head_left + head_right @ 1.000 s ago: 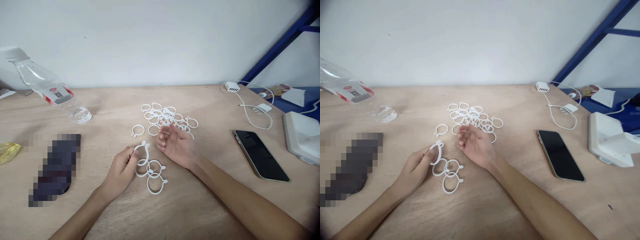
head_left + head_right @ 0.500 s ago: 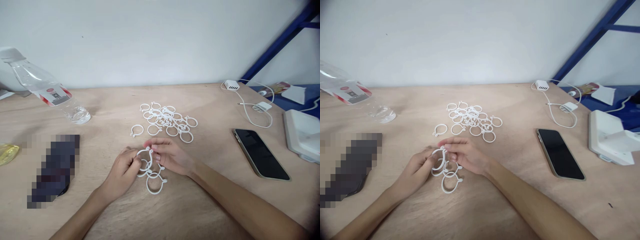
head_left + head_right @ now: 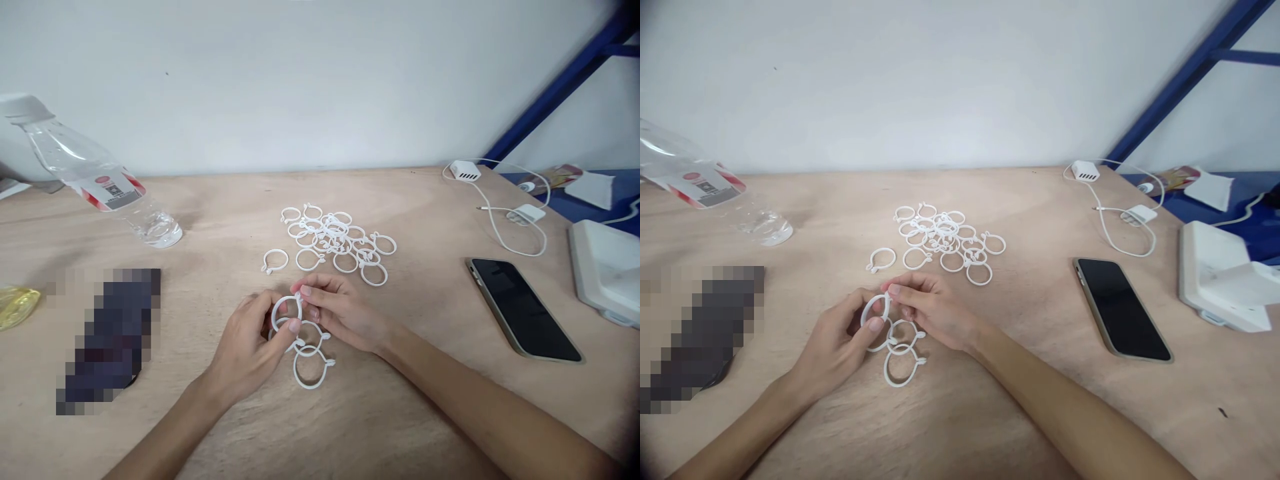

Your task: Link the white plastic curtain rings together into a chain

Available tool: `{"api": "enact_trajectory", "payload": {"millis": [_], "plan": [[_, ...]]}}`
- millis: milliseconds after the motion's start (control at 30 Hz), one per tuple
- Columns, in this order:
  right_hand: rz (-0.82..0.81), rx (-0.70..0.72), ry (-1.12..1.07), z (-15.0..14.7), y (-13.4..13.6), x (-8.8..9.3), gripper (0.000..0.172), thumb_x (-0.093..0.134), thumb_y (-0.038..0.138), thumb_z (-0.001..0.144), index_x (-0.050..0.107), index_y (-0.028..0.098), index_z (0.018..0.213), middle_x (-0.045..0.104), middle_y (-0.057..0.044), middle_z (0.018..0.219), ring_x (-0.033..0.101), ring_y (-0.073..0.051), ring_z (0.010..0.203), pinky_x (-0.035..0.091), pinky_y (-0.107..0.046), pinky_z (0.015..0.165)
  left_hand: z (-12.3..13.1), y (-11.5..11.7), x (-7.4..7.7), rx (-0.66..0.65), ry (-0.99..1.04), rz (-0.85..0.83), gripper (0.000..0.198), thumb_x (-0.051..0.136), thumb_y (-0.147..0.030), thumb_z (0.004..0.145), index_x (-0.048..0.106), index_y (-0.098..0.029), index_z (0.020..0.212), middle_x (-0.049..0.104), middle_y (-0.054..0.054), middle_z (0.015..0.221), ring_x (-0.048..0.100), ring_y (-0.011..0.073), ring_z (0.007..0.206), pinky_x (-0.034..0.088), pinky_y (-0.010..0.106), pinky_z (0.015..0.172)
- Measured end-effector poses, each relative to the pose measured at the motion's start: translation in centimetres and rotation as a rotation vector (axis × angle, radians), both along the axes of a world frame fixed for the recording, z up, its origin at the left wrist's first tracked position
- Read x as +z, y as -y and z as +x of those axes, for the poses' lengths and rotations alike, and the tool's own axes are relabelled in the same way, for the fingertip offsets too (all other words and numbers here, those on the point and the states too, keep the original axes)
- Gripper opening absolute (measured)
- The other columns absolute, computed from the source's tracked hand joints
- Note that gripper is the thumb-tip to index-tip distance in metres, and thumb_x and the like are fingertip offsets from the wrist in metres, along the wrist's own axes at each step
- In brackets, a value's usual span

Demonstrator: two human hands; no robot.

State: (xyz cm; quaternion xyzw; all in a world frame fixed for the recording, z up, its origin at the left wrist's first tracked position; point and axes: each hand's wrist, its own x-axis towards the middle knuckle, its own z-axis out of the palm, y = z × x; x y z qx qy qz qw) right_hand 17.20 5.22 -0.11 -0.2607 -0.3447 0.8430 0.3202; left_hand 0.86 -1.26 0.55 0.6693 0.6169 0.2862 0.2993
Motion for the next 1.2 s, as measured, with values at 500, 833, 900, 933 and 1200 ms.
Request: {"api": "enact_trajectory", "payload": {"millis": [500, 833, 900, 933, 1200], "plan": [[0.034, 0.024, 0.021, -0.2, 0.1, 0.0, 0.026, 0.074, 0.038, 0.074, 0.07, 0.013, 0.077, 0.064, -0.001, 0.063, 0.046, -0.005, 0.051, 0.03, -0.02, 0.047, -0.3, -0.2, 0.1, -0.014, 0.082, 0.022, 0.042, 0.028, -0.046, 0.09, 0.045, -0.02, 0.063, 0.05, 0.001, 0.062, 0.046, 0.0172, 0.063, 0.037, 0.031, 0.063], [0.055, 0.021, 0.029, -0.3, 0.0, -0.1, 0.031, 0.068, 0.044, 0.078, 0.069, 0.013, 0.075, 0.061, -0.001, 0.062, 0.045, -0.007, 0.053, 0.03, -0.022, 0.048, -0.4, -0.3, 0.1, 0.011, 0.107, 0.011, 0.036, 0.032, -0.042, 0.085, 0.038, -0.021, 0.057, 0.045, 0.0, 0.058, 0.044, 0.017, 0.061, 0.036, 0.03, 0.061], [0.067, 0.007, 0.055, -0.4, 0.0, -0.2, 0.035, 0.065, 0.048, 0.079, 0.068, 0.013, 0.075, 0.06, -0.001, 0.061, 0.044, -0.007, 0.052, 0.029, -0.022, 0.048, -0.5, -0.3, 0.1, 0.017, 0.109, 0.012, 0.037, 0.032, -0.043, 0.086, 0.036, -0.021, 0.056, 0.044, 0.0, 0.057, 0.043, 0.0167, 0.06, 0.035, 0.03, 0.06], [0.09, -0.004, 0.084, -0.5, 0.0, -0.2, 0.037, 0.064, 0.05, 0.08, 0.067, 0.014, 0.074, 0.059, 0.0, 0.061, 0.043, -0.007, 0.052, 0.029, -0.022, 0.048, -0.5, -0.3, 0.0, 0.022, 0.111, 0.01, 0.037, 0.032, -0.043, 0.086, 0.036, -0.021, 0.056, 0.044, 0.0, 0.057, 0.042, 0.0167, 0.06, 0.035, 0.031, 0.06], [0.412, 0.058, 0.329, -0.5, 1.4, 0.6, 0.042, 0.056, 0.052, 0.085, 0.051, 0.017, 0.063, 0.042, 0.005, 0.057, 0.039, -0.007, 0.05, 0.029, -0.021, 0.046, -0.5, -0.2, -0.1, 0.001, 0.08, 0.0, 0.04, 0.032, -0.044, 0.087, 0.044, -0.02, 0.057, 0.05, 0.001, 0.058, 0.045, 0.0179, 0.063, 0.037, 0.031, 0.064]]}}
